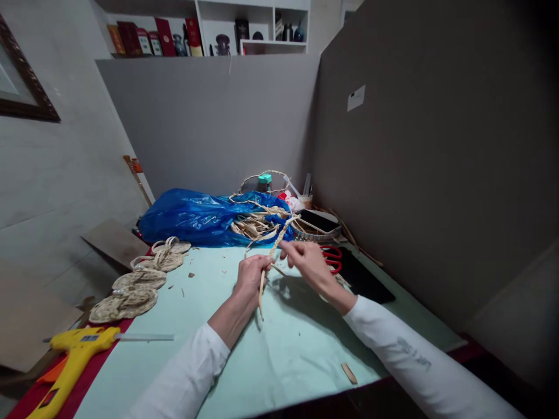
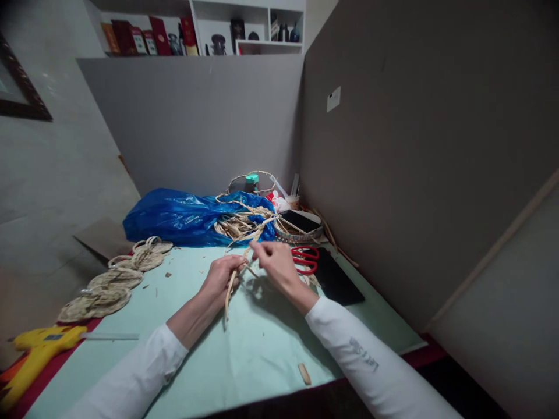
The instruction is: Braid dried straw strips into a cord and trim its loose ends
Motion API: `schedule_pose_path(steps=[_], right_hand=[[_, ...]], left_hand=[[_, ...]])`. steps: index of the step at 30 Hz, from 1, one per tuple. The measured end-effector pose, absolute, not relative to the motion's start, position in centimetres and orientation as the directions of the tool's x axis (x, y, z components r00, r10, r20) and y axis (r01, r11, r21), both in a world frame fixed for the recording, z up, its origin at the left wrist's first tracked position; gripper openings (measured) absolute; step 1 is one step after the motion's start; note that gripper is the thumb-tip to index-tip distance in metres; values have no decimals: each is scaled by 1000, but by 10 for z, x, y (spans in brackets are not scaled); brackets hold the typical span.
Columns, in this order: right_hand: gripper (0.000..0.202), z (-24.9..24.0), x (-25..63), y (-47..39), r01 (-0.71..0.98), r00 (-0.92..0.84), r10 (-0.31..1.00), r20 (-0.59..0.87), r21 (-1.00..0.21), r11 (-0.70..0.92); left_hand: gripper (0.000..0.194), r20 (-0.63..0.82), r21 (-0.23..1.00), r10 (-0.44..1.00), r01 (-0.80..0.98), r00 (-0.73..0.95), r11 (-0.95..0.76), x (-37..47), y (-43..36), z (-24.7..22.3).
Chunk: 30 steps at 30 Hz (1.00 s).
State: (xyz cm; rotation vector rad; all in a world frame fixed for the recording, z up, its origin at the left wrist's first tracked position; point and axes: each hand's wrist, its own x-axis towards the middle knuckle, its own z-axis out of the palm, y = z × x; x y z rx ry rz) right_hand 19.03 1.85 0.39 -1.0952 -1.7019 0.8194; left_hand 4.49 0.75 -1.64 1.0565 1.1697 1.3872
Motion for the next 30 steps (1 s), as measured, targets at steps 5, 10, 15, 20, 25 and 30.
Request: schedule_pose_path(steps=[5, 10, 15, 20, 25, 30], right_hand=[[45, -6, 205, 49, 125, -174, 968, 181, -971, 204], [49, -23, 201, 63, -10, -133, 984, 115, -993, 115], [48, -26, 199, 69, -75, -161, 982, 95, -994, 84], [45, -16, 195, 45, -135, -389, 916, 95, -990, 45], [34, -12, 187, 25, -24, -552, 831, 72, -997, 70], [36, -14, 190, 31, 94, -494, 863, 106, -980, 174]], left_hand=[[26, 13, 999, 1000, -33, 11, -13, 58, -1, -21], [27, 133, 984, 988, 112, 73, -140, 67, -6, -21], [24, 194, 961, 981, 197, 10, -192, 70, -5, -19], [22, 219, 960, 972, 196, -84, -200, 57, 0, -15], [16, 212, 966, 977, 156, -28, -205, 47, 7, -13], [25, 191, 956, 981, 225, 18, -190, 48, 10, -13]])
